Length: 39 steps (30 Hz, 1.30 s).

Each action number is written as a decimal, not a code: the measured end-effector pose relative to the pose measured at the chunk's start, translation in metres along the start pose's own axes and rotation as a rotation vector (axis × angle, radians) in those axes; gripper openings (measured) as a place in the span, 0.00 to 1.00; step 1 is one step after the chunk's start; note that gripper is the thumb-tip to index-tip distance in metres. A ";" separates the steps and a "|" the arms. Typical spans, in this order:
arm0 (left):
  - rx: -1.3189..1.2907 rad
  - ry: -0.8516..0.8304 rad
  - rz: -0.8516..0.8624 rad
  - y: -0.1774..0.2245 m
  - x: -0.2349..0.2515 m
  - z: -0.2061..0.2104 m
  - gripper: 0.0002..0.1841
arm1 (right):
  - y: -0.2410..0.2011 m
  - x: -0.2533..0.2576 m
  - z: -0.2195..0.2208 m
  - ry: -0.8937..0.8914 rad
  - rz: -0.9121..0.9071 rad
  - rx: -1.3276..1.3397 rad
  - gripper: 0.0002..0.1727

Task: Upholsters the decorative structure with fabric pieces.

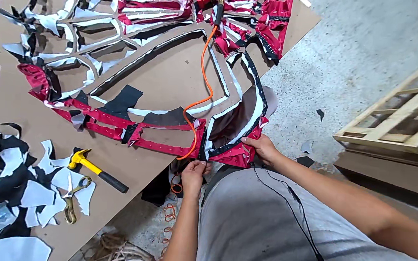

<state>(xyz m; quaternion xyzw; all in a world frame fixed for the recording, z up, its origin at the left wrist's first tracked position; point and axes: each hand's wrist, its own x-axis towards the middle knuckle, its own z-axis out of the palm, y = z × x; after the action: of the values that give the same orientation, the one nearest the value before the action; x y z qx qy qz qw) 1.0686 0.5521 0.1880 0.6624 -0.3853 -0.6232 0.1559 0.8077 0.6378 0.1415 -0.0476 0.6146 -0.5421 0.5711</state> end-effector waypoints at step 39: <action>-0.357 -0.111 -0.182 0.017 -0.003 0.015 0.10 | -0.025 0.021 0.015 -0.061 0.015 0.630 0.16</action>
<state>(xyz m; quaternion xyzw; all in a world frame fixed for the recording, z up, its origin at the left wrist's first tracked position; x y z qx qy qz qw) 1.0489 0.5474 0.1992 0.6210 -0.2154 -0.7287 0.1924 0.7979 0.6039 0.1500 0.1202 0.3992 -0.7000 0.5798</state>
